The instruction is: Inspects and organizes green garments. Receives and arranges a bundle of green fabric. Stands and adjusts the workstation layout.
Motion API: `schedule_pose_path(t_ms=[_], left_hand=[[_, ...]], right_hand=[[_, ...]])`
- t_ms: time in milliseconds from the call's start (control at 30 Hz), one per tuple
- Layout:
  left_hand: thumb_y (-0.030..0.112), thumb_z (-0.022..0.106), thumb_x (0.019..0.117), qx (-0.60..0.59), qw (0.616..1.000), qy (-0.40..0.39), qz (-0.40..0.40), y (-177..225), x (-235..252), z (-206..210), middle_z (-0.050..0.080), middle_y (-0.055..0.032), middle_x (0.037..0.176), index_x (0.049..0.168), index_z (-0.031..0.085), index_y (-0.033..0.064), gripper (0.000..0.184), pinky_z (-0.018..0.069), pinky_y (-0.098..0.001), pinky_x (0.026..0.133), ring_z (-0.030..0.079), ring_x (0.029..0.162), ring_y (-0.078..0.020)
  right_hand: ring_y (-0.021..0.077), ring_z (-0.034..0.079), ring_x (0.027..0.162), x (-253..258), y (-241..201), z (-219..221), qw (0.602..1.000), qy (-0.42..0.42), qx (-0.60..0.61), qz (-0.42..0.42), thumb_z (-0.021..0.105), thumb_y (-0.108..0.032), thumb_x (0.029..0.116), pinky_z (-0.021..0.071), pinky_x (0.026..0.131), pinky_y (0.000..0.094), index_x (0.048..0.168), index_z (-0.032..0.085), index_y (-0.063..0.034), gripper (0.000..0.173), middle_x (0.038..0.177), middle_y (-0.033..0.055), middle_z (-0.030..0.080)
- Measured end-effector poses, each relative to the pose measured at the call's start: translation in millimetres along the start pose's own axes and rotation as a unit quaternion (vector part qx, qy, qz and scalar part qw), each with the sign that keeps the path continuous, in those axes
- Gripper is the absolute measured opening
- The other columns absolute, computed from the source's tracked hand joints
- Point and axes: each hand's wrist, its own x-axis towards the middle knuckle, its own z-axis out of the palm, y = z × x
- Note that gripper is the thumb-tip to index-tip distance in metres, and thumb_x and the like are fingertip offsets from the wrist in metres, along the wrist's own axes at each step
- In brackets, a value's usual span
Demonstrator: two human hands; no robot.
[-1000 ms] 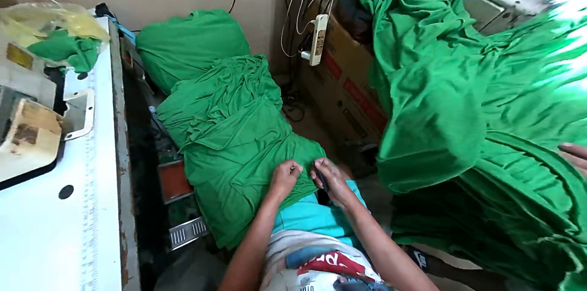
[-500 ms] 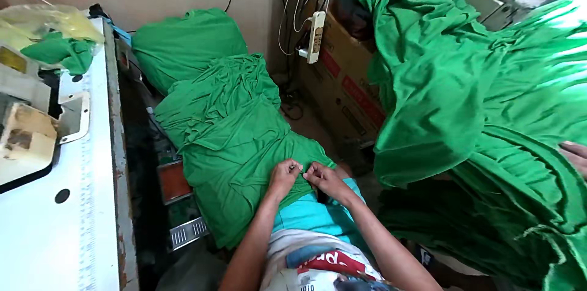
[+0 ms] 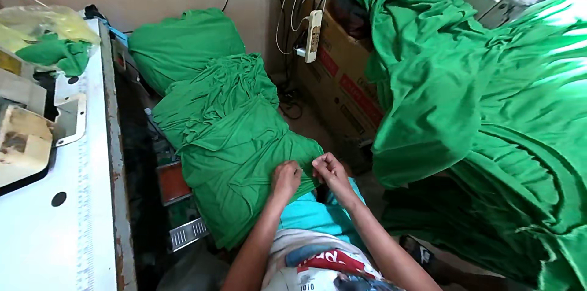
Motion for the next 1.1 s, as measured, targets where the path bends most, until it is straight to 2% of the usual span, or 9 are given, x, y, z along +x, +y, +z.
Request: schedule_pose_path(t_ms=[67,133,233,400,467,600,733,1000,1100], left_hand=[[0.018,0.056,0.1040,-0.085,0.996,0.023,-0.013,-9,1,-3,0.071,-0.0173,0.106,0.114,0.070,-0.0028,0.026,0.0533,-0.0424,0.093,0.069,0.097,-0.0251],[0.018,0.057,0.1040,-0.194,0.980,0.044,-0.010,-21,2,-1,0.069,-0.0137,0.095,0.111,0.068,-0.0038,0.025,0.0549,-0.0361,0.082,0.066,0.083,-0.0178],[0.016,0.058,0.1033,-0.286,0.956,0.070,0.001,-34,2,5,0.067,-0.0085,0.089,0.109,0.066,-0.0036,0.022,0.0539,-0.0300,0.076,0.062,0.077,-0.0110],[0.015,0.062,0.1012,-0.329,0.940,0.089,0.005,-37,4,9,0.067,-0.0054,0.088,0.107,0.068,-0.0022,0.019,0.0518,-0.0273,0.073,0.060,0.074,-0.0079],[0.015,0.064,0.0998,-0.332,0.938,0.097,0.010,-38,5,11,0.067,-0.0046,0.087,0.106,0.070,-0.0017,0.019,0.0507,-0.0263,0.071,0.058,0.072,-0.0070],[0.014,0.066,0.0984,-0.359,0.928,0.103,-0.003,-38,3,9,0.068,-0.0036,0.086,0.103,0.070,-0.0019,0.017,0.0519,-0.0256,0.072,0.060,0.074,-0.0063],[0.007,0.064,0.0983,-0.430,0.895,0.117,-0.008,-39,4,8,0.065,-0.0013,0.083,0.099,0.068,-0.0031,0.011,0.0518,-0.0234,0.071,0.059,0.073,-0.0050],[0.005,0.064,0.0976,-0.468,0.876,0.119,-0.004,-40,4,7,0.064,0.0011,0.079,0.096,0.069,-0.0013,0.008,0.0485,-0.0217,0.068,0.056,0.070,-0.0035],[0.005,0.065,0.0969,-0.478,0.870,0.125,0.004,-42,4,9,0.064,0.0017,0.078,0.094,0.069,-0.0009,0.008,0.0479,-0.0215,0.067,0.056,0.069,-0.0034]], right_hand=[[0.0084,0.061,0.067,2,-4,3,0.999,-0.025,-0.023,-0.001,0.054,-0.018,0.1040,0.0518,0.061,0.0243,0.113,0.056,0.0003,0.021,0.081,0.0021,0.063],[0.0095,0.062,0.067,5,0,7,0.998,-0.062,-0.008,0.025,0.054,-0.017,0.1043,0.0530,0.062,0.0254,0.113,0.055,0.0011,0.020,0.082,0.0029,0.063],[0.0072,0.058,0.063,8,13,7,0.992,-0.100,0.005,0.072,0.057,-0.017,0.1036,0.0493,0.059,0.0230,0.110,0.056,-0.0006,0.017,0.079,0.0009,0.062],[0.0050,0.054,0.058,14,11,-1,0.985,-0.155,-0.031,0.075,0.058,-0.016,0.1021,0.0440,0.055,0.0214,0.106,0.057,-0.0019,0.015,0.075,-0.0010,0.061],[0.0063,0.055,0.061,16,7,-2,0.979,-0.172,-0.074,0.079,0.060,-0.018,0.1017,0.0463,0.058,0.0234,0.106,0.057,-0.0013,0.017,0.076,0.0001,0.061],[0.0119,0.060,0.068,18,1,1,0.963,-0.196,-0.172,0.070,0.060,-0.022,0.1024,0.0523,0.068,0.0317,0.104,0.059,-0.0002,0.022,0.079,0.0049,0.061],[0.0128,0.061,0.069,19,0,3,0.961,-0.191,-0.189,0.065,0.059,-0.024,0.1027,0.0530,0.069,0.0327,0.106,0.058,0.0001,0.024,0.081,0.0059,0.062],[0.0226,0.065,0.084,23,-16,15,0.929,-0.217,-0.296,0.054,0.059,-0.035,0.1031,0.0526,0.082,0.0462,0.115,0.060,-0.0025,0.035,0.091,0.0109,0.066],[0.0254,0.064,0.081,26,-15,17,0.920,-0.233,-0.310,0.048,0.056,-0.034,0.1045,0.0521,0.080,0.0489,0.111,0.061,-0.0020,0.033,0.088,0.0117,0.064]])
